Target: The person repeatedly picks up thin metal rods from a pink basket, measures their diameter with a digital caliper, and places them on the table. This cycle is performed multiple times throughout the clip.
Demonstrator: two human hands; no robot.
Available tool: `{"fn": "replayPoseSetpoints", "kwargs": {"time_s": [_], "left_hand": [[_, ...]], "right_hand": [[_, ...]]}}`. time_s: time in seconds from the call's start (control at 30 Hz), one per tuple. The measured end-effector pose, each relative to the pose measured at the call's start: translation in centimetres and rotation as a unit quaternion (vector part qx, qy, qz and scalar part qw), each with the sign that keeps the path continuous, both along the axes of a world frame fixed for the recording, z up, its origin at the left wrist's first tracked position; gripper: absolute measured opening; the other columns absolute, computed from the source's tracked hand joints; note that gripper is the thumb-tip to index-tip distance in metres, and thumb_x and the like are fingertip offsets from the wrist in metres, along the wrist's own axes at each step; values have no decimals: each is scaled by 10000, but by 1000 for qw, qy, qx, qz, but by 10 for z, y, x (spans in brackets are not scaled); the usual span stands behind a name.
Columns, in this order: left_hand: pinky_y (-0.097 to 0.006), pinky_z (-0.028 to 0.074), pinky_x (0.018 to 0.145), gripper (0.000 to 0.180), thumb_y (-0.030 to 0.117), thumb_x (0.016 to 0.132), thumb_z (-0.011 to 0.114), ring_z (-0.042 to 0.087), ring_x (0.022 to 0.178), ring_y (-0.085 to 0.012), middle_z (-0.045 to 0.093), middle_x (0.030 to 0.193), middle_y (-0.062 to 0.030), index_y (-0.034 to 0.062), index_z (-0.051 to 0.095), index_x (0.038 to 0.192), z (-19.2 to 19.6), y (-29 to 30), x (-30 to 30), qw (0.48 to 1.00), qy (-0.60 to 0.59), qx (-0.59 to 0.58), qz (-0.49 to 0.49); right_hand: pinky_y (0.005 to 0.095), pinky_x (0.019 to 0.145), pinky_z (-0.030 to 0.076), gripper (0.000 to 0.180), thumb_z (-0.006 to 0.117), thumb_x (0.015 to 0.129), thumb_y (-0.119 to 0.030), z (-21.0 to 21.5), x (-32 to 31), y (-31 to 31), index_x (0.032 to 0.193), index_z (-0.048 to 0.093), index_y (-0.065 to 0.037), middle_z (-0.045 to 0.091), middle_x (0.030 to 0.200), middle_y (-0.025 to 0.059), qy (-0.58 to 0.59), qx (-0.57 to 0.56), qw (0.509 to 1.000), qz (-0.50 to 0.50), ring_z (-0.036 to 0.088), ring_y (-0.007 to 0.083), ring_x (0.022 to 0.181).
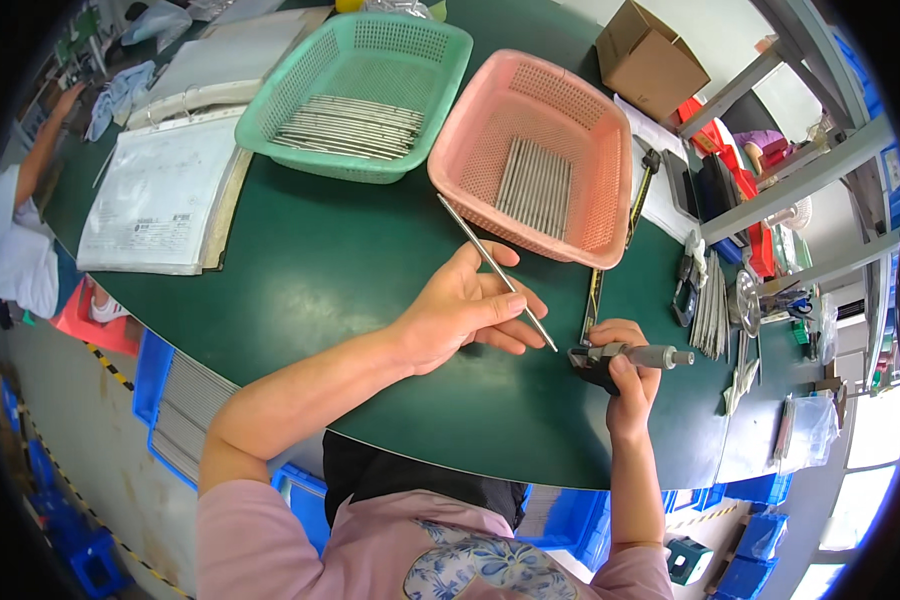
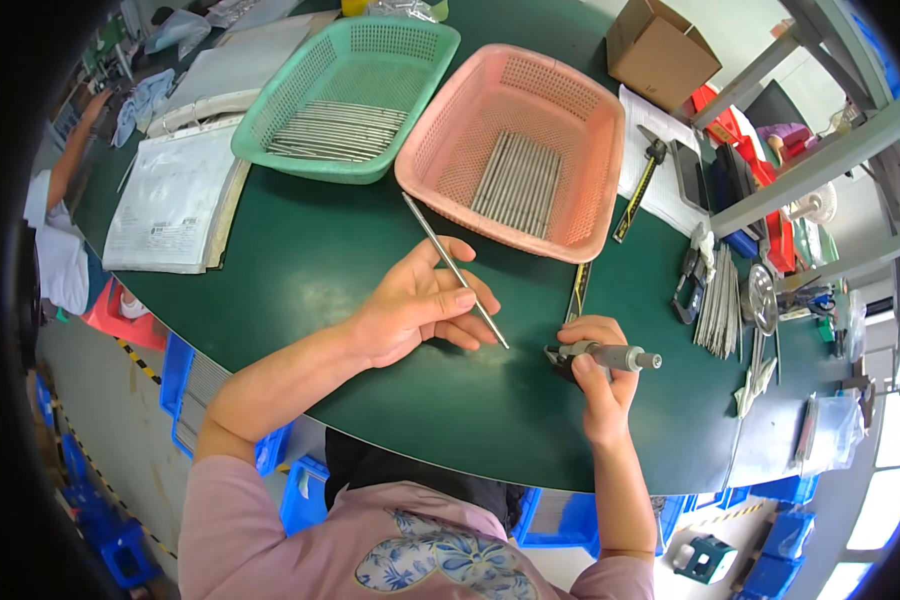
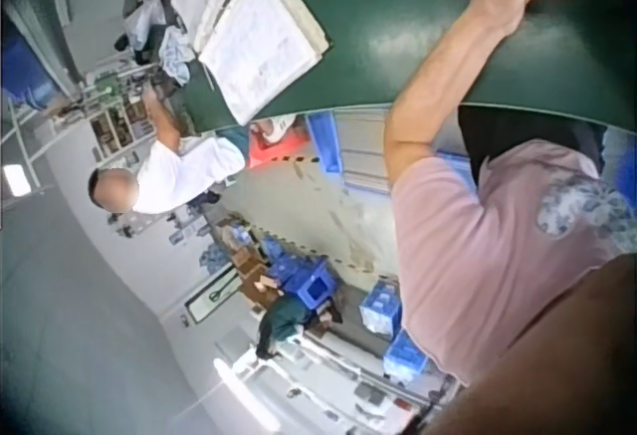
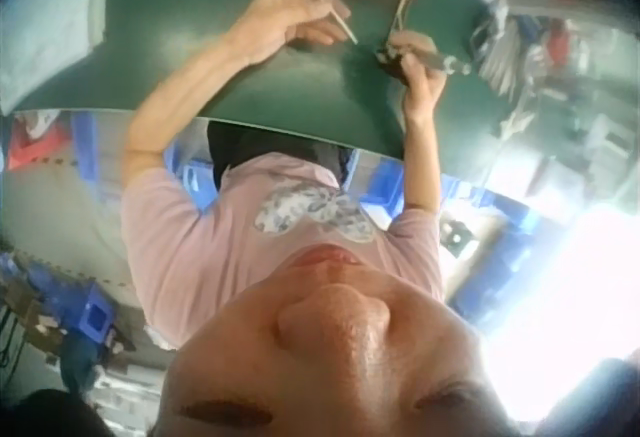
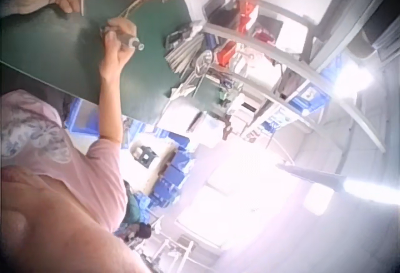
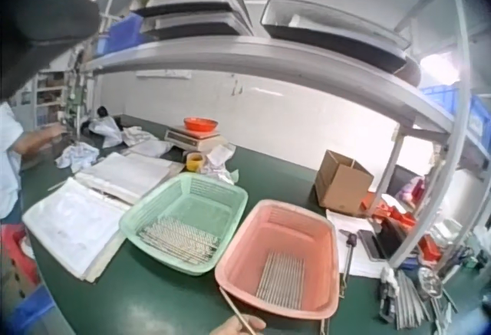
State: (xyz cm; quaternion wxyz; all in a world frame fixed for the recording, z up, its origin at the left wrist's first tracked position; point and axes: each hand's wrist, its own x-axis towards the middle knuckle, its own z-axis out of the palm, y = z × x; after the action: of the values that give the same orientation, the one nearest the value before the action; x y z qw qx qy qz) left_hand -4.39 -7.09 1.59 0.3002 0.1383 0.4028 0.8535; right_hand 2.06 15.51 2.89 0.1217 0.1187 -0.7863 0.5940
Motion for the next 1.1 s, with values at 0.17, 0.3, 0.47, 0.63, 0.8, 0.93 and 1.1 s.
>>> {"fn": "replayPoseSetpoints", "kwargs": {"time_s": [0.17, 0.3, 0.47, 0.63, 0.8, 0.93, 1.1], "left_hand": [[-323, 557, 652, 183, 124, 892, 437, 622, 817, -291, 545, 963, -138, 40, 401, 1051, -16, 1, 5, 971, -174, 144, -77], [-332, 561, 671, 143, 117, 907, 394, 621, 820, -304, 542, 959, -125, 38, 429, 1021, -23, 4, 6, 930, -257, 234, -118], [-331, 559, 665, 143, 135, 900, 420, 615, 841, -310, 531, 981, -140, 42, 425, 1008, -15, 6, 5, 991, -116, 46, -54], [-334, 554, 672, 144, 146, 897, 430, 612, 848, -315, 522, 977, -137, 59, 398, 1007, -17, 10, 6, 999, -48, -7, 11], [-352, 558, 674, 128, 157, 908, 397, 610, 843, -328, 492, 962, -121, 73, 377, 1003, -16, 15, 13, 999, -40, -32, 13], [-364, 560, 678, 130, 156, 913, 375, 608, 842, -340, 474, 973, -126, 73, 360, 1012, -17, 18, 18, 999, -19, -47, 2], [-370, 557, 693, 136, 151, 914, 368, 605, 845, -348, 456, 961, -132, 66, 355, 1019, -18, 20, 20, 999, 5, -52, -3]], "right_hand": [[265, 674, 435, 352, 551, 739, -223, 7, 7, -10, 980, 530, 33, 528, 950, 118, -118, -129, 984, -23, 528, 159, 736], [264, 638, 461, 370, 553, 752, -216, 12, 0, -8, 1010, 515, 46, 565, 925, 133, -154, -144, 977, -35, 552, 161, 689], [244, 532, 453, 378, 503, 767, -272, 19, -7, -4, 950, 518, 59, 586, 793, 154, -198, -252, 946, -43, 543, 163, 537], [268, 413, 414, 595, 285, 843, -480, 24, -24, -11, 889, 524, 63, 568, 725, 179, -238, -444, 863, 41, 491, 197, 444], [259, 379, 386, 685, 195, 852, -556, 5, -24, -13, 876, 525, 44, 553, 695, 156, -282, -521, 804, 44, 454, 179, 420], [256, 374, 381, 659, 186, 864, -528, -2, -18, -12, 873, 520, 40, 548, 689, 146, -321, -542, 775, 37, 420, 164, 390], [258, 377, 379, 633, 186, 873, -500, -5, -19, -10, 869, 520, 38, 556, 690, 149, -336, -560, 756, 45, 411, 161, 373]]}}
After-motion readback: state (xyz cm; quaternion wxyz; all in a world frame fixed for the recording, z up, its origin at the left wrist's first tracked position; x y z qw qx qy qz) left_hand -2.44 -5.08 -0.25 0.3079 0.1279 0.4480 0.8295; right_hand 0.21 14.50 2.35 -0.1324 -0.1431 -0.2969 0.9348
